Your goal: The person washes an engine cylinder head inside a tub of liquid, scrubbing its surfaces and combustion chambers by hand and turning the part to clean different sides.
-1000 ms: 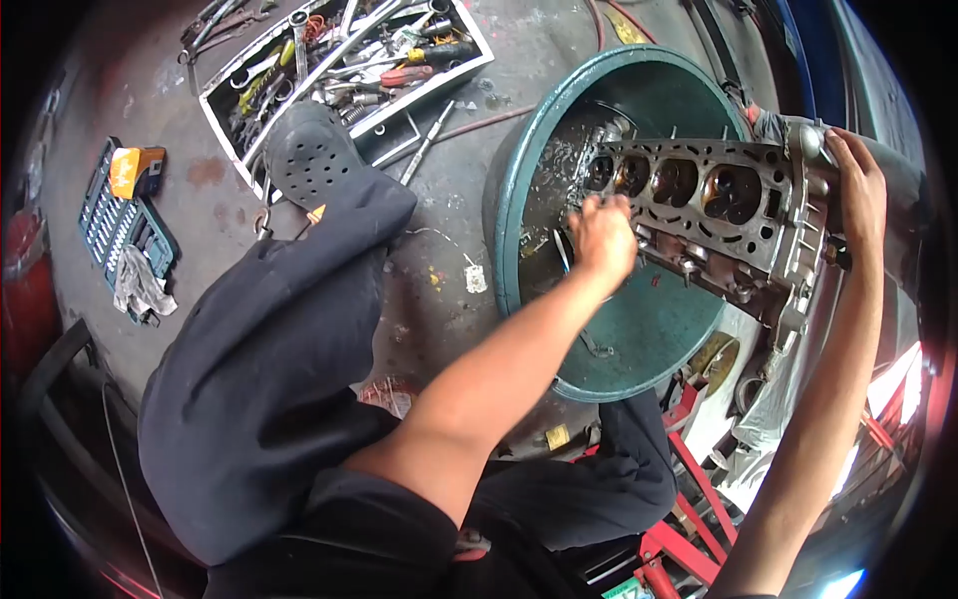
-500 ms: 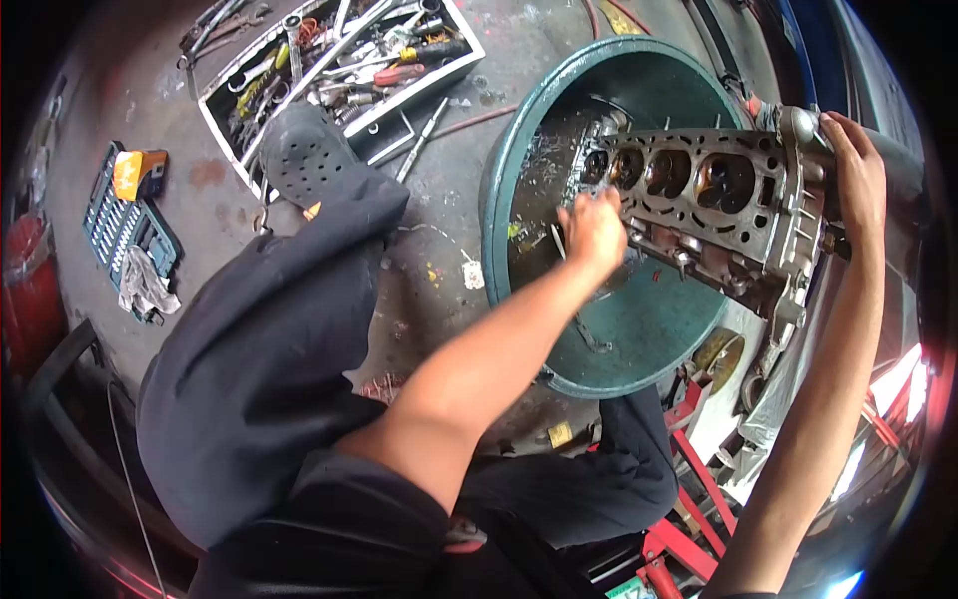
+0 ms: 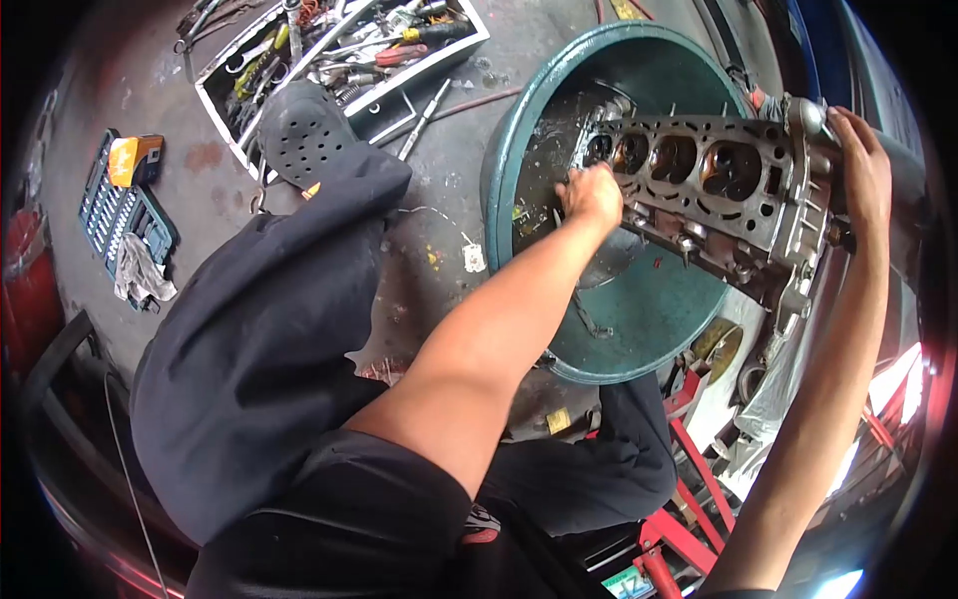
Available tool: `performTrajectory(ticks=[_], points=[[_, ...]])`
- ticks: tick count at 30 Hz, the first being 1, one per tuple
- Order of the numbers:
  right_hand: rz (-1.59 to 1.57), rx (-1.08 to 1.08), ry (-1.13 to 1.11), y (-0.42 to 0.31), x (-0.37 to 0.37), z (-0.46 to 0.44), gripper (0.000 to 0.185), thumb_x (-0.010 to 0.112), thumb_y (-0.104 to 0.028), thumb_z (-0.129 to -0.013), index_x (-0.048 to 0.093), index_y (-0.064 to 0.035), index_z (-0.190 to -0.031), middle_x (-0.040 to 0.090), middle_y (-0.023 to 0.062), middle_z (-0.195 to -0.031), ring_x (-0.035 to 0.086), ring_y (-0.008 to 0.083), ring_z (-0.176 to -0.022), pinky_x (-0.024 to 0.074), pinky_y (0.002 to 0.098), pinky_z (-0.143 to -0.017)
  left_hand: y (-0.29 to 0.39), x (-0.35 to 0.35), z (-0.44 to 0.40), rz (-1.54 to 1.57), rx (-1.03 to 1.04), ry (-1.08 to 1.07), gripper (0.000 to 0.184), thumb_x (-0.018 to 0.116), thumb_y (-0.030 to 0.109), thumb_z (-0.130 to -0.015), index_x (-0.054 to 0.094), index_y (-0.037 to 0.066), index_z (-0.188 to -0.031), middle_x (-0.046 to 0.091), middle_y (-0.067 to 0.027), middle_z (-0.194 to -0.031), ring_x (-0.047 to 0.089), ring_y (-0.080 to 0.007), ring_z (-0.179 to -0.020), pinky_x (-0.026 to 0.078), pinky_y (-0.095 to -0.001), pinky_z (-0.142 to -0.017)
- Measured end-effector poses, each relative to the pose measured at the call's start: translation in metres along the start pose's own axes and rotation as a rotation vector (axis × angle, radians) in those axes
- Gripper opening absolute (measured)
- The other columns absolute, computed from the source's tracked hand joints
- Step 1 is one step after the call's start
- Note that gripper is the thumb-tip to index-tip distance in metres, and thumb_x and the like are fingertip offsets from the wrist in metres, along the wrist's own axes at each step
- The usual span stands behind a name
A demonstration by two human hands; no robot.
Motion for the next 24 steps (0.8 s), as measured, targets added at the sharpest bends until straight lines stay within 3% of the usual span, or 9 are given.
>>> performTrajectory(ticks=[3,6,8,11,12,15,18,20,24], points=[[0.026,0.036,0.007,-0.003,0.000,-0.001,0.049,0.060,-0.040,-0.091,0.064,-0.0013,-0.122,0.069,0.0122,-0.111,0.064,0.0179,-0.099,0.0467,0.0279,-0.089,0.004,0.006,0.051,-0.007,0.258,0.529,0.034,0.057,0.013,-0.085,0.065,0.017,-0.118,0.069,-0.0148,-0.109,0.062,-0.0356,-0.108,0.047,-0.0532,-0.092],[0.080,0.050,-0.019,0.004,-0.001,0.000,0.047,0.059,-0.038,-0.092,0.065,-0.0026,-0.121,0.069,0.0089,-0.114,0.063,0.0159,-0.101,0.0462,0.0273,-0.090,-0.011,0.006,-0.001,0.134,-0.030,0.247,0.035,0.057,0.011,-0.085,0.065,0.016,-0.118,0.067,-0.0156,-0.114,0.061,-0.0351,-0.111,0.047,-0.0525,-0.093],[0.053,0.045,-0.025,-0.001,-0.001,0.000,0.047,0.059,-0.038,-0.092,0.065,-0.0026,-0.122,0.069,0.0101,-0.115,0.063,0.0163,-0.102,0.0459,0.0274,-0.091,0.002,-0.011,-0.003,0.027,0.026,0.131,0.035,0.056,0.011,-0.085,0.064,0.015,-0.120,0.065,-0.0131,-0.119,0.058,-0.0361,-0.116,0.044,-0.0566,-0.096],[0.045,0.070,-0.016,-0.004,0.000,0.003,0.048,0.061,-0.039,-0.092,0.064,-0.0018,-0.123,0.069,0.0109,-0.114,0.064,0.0172,-0.101,0.0463,0.0280,-0.091,-0.007,0.005,0.021,0.035,0.019,0.281,0.039,0.055,0.008,-0.084,0.062,0.015,-0.122,0.061,-0.0076,-0.127,0.056,-0.0362,-0.119,0.036,-0.0693,-0.096],[0.060,0.063,-0.007,-0.004,0.001,0.004,0.049,0.061,-0.039,-0.092,0.064,-0.0014,-0.123,0.069,0.0105,-0.113,0.064,0.0172,-0.100,0.0465,0.0281,-0.091,-0.010,0.013,0.019,0.024,0.066,0.403,0.039,0.054,0.005,-0.083,0.062,0.012,-0.120,0.064,-0.0125,-0.121,0.058,-0.0382,-0.115,0.042,-0.0643,-0.095],[-0.018,0.094,-0.036,0.001,0.002,0.001,0.048,0.061,-0.038,-0.091,0.064,-0.0016,-0.122,0.069,0.0098,-0.113,0.064,0.0172,-0.100,0.0466,0.0281,-0.090,0.001,-0.001,-0.024,0.155,0.144,0.150,0.041,0.054,0.010,-0.085,0.057,0.011,-0.126,0.062,-0.0132,-0.121,0.051,-0.0386,-0.120,0.043,-0.0580,-0.099],[0.002,0.052,-0.010,-0.002,0.000,0.003,0.047,0.061,-0.038,-0.091,0.065,-0.0024,-0.121,0.069,0.0094,-0.111,0.064,0.0171,-0.100,0.0462,0.0282,-0.091,0.008,-0.009,-0.031,-0.014,0.236,0.299,0.042,0.055,0.006,-0.082,0.060,0.013,-0.123,0.063,-0.0108,-0.123,0.054,-0.0384,-0.119,0.046,-0.0598,-0.093],[0.118,-0.018,0.035,-0.005,-0.001,0.003,0.047,0.060,-0.039,-0.091,0.064,-0.0025,-0.122,0.069,0.0098,-0.110,0.065,0.0170,-0.097,0.0481,0.0283,-0.088,-0.001,0.005,-0.015,-0.022,0.192,0.283,0.047,0.056,0.009,-0.084,0.055,0.013,-0.131,0.056,-0.0036,-0.134,0.042,-0.0381,-0.130,0.032,-0.0666,-0.104],[0.047,0.037,0.017,-0.005,0.000,0.006,0.053,0.059,-0.045,-0.089,0.065,-0.0032,-0.122,0.070,0.0138,-0.108,0.064,0.0209,-0.100,0.0451,0.0301,-0.092,0.015,-0.007,-0.039,0.065,0.100,0.192,0.033,0.060,0.009,-0.080,0.063,0.012,-0.114,0.063,-0.0081,-0.123,0.046,-0.0381,-0.128,0.037,-0.0626,-0.103]])
Point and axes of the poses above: each hand's wrist, its own z-axis away from the middle knuckle, its own x-axis out of the palm, y = z × x, the point moved 5 cm from there along -z, towards the middle knuckle
